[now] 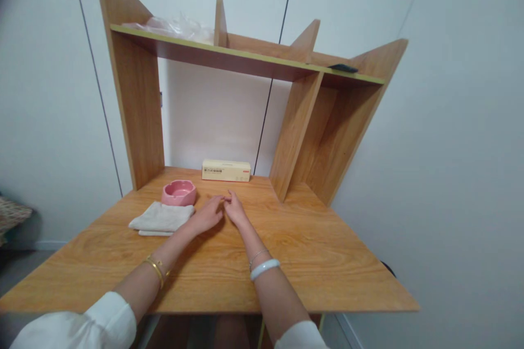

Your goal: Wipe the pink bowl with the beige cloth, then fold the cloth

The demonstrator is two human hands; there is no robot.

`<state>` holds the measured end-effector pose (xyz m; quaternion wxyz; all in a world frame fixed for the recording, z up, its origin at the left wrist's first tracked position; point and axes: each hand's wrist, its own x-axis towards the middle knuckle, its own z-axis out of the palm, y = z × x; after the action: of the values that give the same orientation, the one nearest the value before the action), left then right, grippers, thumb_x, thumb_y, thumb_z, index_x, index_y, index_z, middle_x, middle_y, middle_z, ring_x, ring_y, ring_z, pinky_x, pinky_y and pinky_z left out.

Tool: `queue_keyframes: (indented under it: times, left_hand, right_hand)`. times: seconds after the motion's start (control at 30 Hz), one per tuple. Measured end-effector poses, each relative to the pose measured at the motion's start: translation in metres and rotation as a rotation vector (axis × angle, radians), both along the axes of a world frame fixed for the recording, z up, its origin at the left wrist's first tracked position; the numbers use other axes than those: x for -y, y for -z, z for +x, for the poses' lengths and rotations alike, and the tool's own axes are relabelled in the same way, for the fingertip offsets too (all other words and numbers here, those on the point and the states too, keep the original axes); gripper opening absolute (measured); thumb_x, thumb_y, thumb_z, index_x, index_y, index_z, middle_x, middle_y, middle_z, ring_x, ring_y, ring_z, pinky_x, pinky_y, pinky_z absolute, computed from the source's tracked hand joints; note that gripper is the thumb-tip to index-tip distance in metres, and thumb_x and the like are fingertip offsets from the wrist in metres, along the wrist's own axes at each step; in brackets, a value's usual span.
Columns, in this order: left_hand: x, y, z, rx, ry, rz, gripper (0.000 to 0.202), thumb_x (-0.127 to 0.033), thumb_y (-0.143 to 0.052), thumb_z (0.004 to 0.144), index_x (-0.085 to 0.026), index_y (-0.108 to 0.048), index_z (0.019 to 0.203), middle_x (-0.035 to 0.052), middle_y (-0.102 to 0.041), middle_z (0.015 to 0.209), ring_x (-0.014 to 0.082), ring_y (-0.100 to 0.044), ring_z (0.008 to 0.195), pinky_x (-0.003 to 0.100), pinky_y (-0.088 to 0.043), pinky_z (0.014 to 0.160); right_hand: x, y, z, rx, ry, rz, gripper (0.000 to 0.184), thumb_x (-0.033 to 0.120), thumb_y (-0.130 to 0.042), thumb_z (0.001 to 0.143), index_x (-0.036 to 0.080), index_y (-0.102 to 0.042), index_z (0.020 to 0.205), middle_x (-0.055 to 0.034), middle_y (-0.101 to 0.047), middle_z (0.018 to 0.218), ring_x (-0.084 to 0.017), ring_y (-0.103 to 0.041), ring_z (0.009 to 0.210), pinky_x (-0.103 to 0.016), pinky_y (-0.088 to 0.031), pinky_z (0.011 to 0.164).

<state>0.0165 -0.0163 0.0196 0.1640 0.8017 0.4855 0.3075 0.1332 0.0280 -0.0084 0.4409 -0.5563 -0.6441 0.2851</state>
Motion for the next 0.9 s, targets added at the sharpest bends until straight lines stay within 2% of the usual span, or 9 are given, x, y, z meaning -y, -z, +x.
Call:
queue_keyframes:
  times: [0.13, 0.23, 0.5, 0.67, 0.9]
  left_hand:
    - [-0.005, 0.017, 0.005, 0.1, 0.057, 0.028, 0.052, 0.0, -0.043, 0.07, -0.014, -0.052, 0.119, 0.0121, -0.057, 0.125, 0.0191, -0.051, 0.118, 0.034, -0.037, 0.103]
    - [-0.007, 0.024, 0.001, 0.18, 0.029, 0.026, 0.047, 0.001, -0.041, 0.07, -0.014, -0.057, 0.111, 0.0106, -0.062, 0.117, 0.0191, -0.055, 0.112, 0.037, -0.039, 0.102]
    - [-0.009, 0.03, -0.007, 0.246, 0.021, -0.049, 0.048, 0.002, -0.043, 0.068, -0.014, -0.055, 0.111, 0.0109, -0.062, 0.117, 0.0192, -0.056, 0.111, 0.037, -0.041, 0.1]
    - [-0.009, 0.032, -0.008, 0.251, 0.04, -0.065, 0.045, 0.001, -0.046, 0.069, -0.015, -0.054, 0.111, 0.0106, -0.062, 0.118, 0.019, -0.056, 0.112, 0.037, -0.041, 0.1]
    - [-0.009, 0.032, -0.008, 0.245, 0.04, -0.079, 0.041, -0.001, -0.046, 0.071, -0.013, -0.053, 0.11, 0.0129, -0.061, 0.118, 0.02, -0.056, 0.111, 0.037, -0.041, 0.1]
  right_hand:
    - [0.0, 0.013, 0.002, -0.16, -0.138, 0.014, 0.066, 0.005, -0.044, 0.073, 0.019, -0.037, 0.136, -0.0069, -0.066, 0.108, -0.014, -0.059, 0.103, -0.033, -0.042, 0.096]
    - [0.003, 0.019, 0.002, -0.136, -0.197, 0.036, 0.073, 0.003, -0.044, 0.07, 0.02, -0.032, 0.139, -0.0069, -0.063, 0.115, -0.015, -0.056, 0.109, -0.035, -0.038, 0.101]
    - [0.012, 0.015, -0.001, 0.043, -0.133, 0.032, 0.078, -0.003, -0.04, 0.066, 0.018, -0.031, 0.14, -0.0083, -0.062, 0.117, -0.016, -0.055, 0.112, -0.039, -0.034, 0.105]
    - [0.016, 0.015, -0.002, 0.07, -0.154, 0.041, 0.075, -0.003, -0.041, 0.065, 0.015, -0.034, 0.138, -0.0108, -0.054, 0.128, -0.018, -0.048, 0.12, -0.037, -0.034, 0.105]
    - [0.019, 0.014, -0.001, 0.084, -0.164, 0.049, 0.075, -0.002, -0.043, 0.064, 0.016, -0.037, 0.137, -0.0098, -0.047, 0.136, -0.018, -0.044, 0.125, -0.037, -0.031, 0.107]
